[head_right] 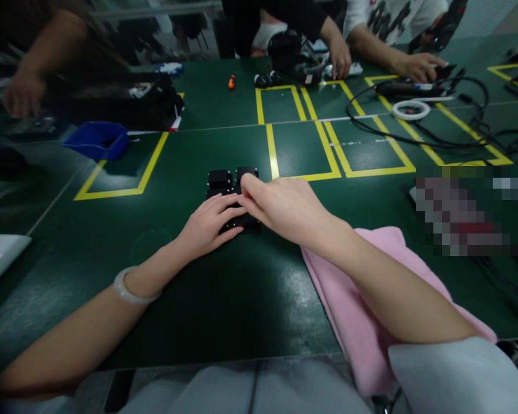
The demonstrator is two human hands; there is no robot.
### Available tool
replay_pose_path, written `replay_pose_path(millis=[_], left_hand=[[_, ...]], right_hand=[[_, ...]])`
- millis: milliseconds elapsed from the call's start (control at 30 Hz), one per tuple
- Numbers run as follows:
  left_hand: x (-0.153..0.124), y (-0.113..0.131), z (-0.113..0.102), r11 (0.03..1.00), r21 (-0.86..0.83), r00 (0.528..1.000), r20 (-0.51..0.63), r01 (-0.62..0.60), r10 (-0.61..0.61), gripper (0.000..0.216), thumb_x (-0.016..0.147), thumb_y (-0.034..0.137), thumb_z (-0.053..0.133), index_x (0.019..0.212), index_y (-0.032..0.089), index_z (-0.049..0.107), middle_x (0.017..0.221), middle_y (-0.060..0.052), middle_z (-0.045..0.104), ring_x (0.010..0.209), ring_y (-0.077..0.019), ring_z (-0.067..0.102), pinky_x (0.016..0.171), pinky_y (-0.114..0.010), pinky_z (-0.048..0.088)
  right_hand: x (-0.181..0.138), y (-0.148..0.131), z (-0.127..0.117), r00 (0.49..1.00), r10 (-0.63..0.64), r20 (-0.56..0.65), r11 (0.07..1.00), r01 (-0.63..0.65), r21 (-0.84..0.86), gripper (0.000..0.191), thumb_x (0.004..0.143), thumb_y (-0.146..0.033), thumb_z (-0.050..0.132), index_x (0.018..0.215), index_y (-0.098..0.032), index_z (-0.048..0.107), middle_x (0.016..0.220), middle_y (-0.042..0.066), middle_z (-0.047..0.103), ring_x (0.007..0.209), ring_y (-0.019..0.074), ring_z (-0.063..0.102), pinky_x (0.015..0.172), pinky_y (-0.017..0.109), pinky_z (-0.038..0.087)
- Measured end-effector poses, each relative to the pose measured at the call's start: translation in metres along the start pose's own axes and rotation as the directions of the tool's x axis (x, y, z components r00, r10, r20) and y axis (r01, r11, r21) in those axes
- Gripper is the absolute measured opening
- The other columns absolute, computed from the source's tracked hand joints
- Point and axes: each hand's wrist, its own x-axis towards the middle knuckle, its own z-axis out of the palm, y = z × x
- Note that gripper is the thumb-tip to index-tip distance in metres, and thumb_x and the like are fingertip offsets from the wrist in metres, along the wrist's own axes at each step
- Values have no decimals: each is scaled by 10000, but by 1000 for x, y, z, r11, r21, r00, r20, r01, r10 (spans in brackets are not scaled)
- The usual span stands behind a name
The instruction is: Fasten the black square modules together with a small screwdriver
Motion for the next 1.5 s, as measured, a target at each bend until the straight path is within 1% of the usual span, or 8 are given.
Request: replay_pose_path(millis=[200, 367, 567, 733, 933, 1100, 1267, 1500], left_hand=[[0, 0, 0, 1000, 3, 1000, 9, 1, -1, 381, 953, 335, 490, 1311, 209, 514, 1470, -96, 430, 1375, -250, 377, 1155, -474, 281], [0, 0, 1, 1000, -11, 1000, -2, 1, -1, 385, 951, 328, 495, 1318, 214, 507, 1472, -98, 428, 1379, -252, 374, 1153, -484, 285], [0, 0, 0, 1000, -30, 1000, -5, 4, -4, 383, 948, 321, 496, 1318, 224, 508, 1465, -94, 439, 1374, -259, 382, 1148, -499, 292], [0, 1, -1, 1000, -30, 1000, 7, 7, -7, 401, 948, 317, 492, 1337, 220, 489, 1463, -98, 440, 1379, -260, 376, 1147, -504, 296], [0, 1, -2, 999, -43, 1000, -1, 7, -7, 389, 945, 311, 496, 1325, 226, 498, 1465, -93, 440, 1373, -260, 385, 1142, -513, 298], [0, 0, -1, 1000, -26, 1000, 10, 10, -10, 400, 950, 323, 491, 1339, 227, 488, 1471, -90, 432, 1375, -257, 380, 1146, -505, 290], [-1, -1, 0, 1000, -14, 1000, 4, 5, -5, 386, 952, 324, 489, 1323, 221, 503, 1473, -91, 430, 1374, -252, 382, 1147, -494, 289], [0, 1, -1, 1000, -24, 1000, 6, 6, -6, 402, 949, 317, 490, 1341, 225, 485, 1468, -97, 436, 1374, -261, 384, 1137, -516, 302]], right_hand=[[-1, 0, 1, 1000, -6, -4, 998, 6, 57, 247, 941, -259, 364, 1147, -176, 472, 771, -1, 661, 613, 141, 578, 530, 246, 234], [-1, 1, 1, 1000, -10, 4, 999, 10, 39, 295, 975, -395, 330, 1073, -185, 512, 704, -5, 638, 594, 150, 573, 529, 247, 239], [-1, 1, 0, 1000, 21, 22, 996, -23, 84, 301, 935, -262, 374, 1209, -156, 437, 797, 16, 664, 625, 149, 589, 541, 244, 269], [0, 1, 0, 1000, 11, 17, 997, -12, 77, 297, 970, -384, 335, 1090, -179, 514, 722, 5, 644, 609, 152, 581, 543, 247, 264], [-1, 1, -1, 1000, 15, 21, 993, -17, 117, 261, 933, -262, 371, 1154, -172, 474, 781, 11, 663, 642, 147, 590, 552, 245, 275], [0, 1, -1, 1000, 8, 14, 996, -9, 85, 296, 966, -386, 349, 1070, -177, 531, 719, 5, 645, 608, 152, 577, 546, 254, 268], [0, 2, -1, 1000, 16, 21, 995, -18, 96, 262, 931, -275, 380, 1147, -171, 487, 764, 6, 658, 639, 148, 591, 552, 248, 272], [0, 3, -1, 1000, 12, 21, 996, -14, 84, 271, 959, -367, 351, 1052, -184, 529, 694, -3, 624, 588, 142, 556, 545, 246, 257]])
